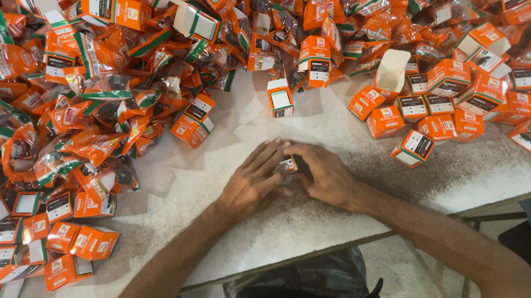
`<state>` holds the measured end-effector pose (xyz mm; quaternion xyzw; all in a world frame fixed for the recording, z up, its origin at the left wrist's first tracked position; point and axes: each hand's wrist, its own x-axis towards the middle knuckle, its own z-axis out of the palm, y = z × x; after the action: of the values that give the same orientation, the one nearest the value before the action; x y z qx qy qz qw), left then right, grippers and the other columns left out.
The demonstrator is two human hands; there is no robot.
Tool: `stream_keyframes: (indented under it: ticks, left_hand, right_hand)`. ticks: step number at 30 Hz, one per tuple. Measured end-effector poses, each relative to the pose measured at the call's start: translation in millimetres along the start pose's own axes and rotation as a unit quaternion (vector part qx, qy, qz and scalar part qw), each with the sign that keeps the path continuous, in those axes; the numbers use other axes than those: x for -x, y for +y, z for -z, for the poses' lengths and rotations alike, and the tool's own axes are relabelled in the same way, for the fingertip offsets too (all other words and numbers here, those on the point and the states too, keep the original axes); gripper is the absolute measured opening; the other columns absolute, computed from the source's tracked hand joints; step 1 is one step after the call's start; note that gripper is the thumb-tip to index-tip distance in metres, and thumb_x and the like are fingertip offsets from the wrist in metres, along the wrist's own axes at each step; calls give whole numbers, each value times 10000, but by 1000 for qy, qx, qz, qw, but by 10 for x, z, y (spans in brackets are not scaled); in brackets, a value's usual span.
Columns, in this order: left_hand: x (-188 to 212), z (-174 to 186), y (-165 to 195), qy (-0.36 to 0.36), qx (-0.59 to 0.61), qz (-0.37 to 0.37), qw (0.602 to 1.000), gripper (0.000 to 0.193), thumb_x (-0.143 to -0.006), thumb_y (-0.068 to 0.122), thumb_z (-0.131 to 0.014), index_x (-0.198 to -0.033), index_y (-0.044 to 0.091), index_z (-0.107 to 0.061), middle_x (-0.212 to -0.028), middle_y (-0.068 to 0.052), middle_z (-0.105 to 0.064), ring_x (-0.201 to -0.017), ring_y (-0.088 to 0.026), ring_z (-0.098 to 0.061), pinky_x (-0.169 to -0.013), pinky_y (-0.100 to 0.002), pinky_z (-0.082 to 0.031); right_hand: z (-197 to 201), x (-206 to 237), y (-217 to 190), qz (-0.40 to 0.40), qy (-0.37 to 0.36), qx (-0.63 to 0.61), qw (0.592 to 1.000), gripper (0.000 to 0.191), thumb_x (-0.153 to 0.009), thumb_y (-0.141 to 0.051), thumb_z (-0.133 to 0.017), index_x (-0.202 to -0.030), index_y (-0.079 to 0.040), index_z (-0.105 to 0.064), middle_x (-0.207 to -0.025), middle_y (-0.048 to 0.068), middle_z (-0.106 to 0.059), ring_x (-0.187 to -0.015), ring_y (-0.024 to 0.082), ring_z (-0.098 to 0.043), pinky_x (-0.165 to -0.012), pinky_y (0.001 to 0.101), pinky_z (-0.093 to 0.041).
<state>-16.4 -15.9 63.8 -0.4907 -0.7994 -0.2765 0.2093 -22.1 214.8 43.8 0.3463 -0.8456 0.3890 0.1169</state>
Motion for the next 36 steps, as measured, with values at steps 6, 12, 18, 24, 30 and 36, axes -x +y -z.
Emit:
stream_keyframes:
  ticks: [6, 12, 18, 24, 30, 36]
  left_hand:
    - [-14, -29, -89, 23, -4, 87, 996, 524, -884, 186, -768, -1353, 31, -596, -1524, -247, -473, -1423, -447, -411, -1180, -540, -356]
    - [-500, -525, -696, 173, -95, 266, 944, 936, -709, 289, -889, -1415, -117, -428, -1403, -289, -488, -1290, -484, -490, -1050, -549, -414]
    - [-605, -882, -506, 66, -9, 117, 991, 623, -749, -11, -710, -1331, 33, -494, -1377, -256, -567, -1299, -440, -579, -1000, -460, -531]
    - [-806, -732, -938, 142, 78, 252, 954, 499, -896, -44, -603, -1367, 63, -477, -1279, -189, -620, -1150, -357, -610, -947, -454, -526]
    - [-1423, -995, -1562, 68, -68, 310, 946, 861, -691, 127, -796, -1461, 118, -412, -1131, -222, -671, -948, -442, -664, -774, -550, -519]
    - [-879, -629, -1408, -20, -33, 246, 968, 710, -839, 237, -832, -1418, 96, -445, -1088, -189, -687, -913, -424, -680, -734, -556, -538]
  right_hand:
    - [274, -96, -59, 22, 25, 47, 998, 598, -804, -88, -803, -1330, -84, -519, -1324, 139, -609, -1227, 364, -616, -1031, 461, -513]
    - [550, -62, 9, 4, 289, 223, 931, 738, -901, -135, -788, -1481, 9, -355, -1440, 290, -416, -1291, 454, -491, -1115, 476, -423]
    - [71, -61, 386, -133, 130, -200, 962, 837, -957, -191, -711, -1576, 15, -188, -1504, 169, -479, -1327, 246, -563, -1105, 372, -473]
    - [8, 25, 439, -117, 133, -284, 942, 633, -1001, -101, -685, -1497, 4, -305, -1420, 186, -521, -1348, 264, -536, -1153, 406, -440]
    - [71, -14, 233, -135, 41, -163, 977, 586, -955, -121, -701, -1414, -16, -352, -1318, 151, -610, -1316, 246, -590, -1092, 381, -455]
    - [189, -47, 164, -83, 65, -109, 988, 533, -868, -185, -824, -1288, 12, -562, -1228, 145, -630, -1169, 261, -630, -1028, 368, -488]
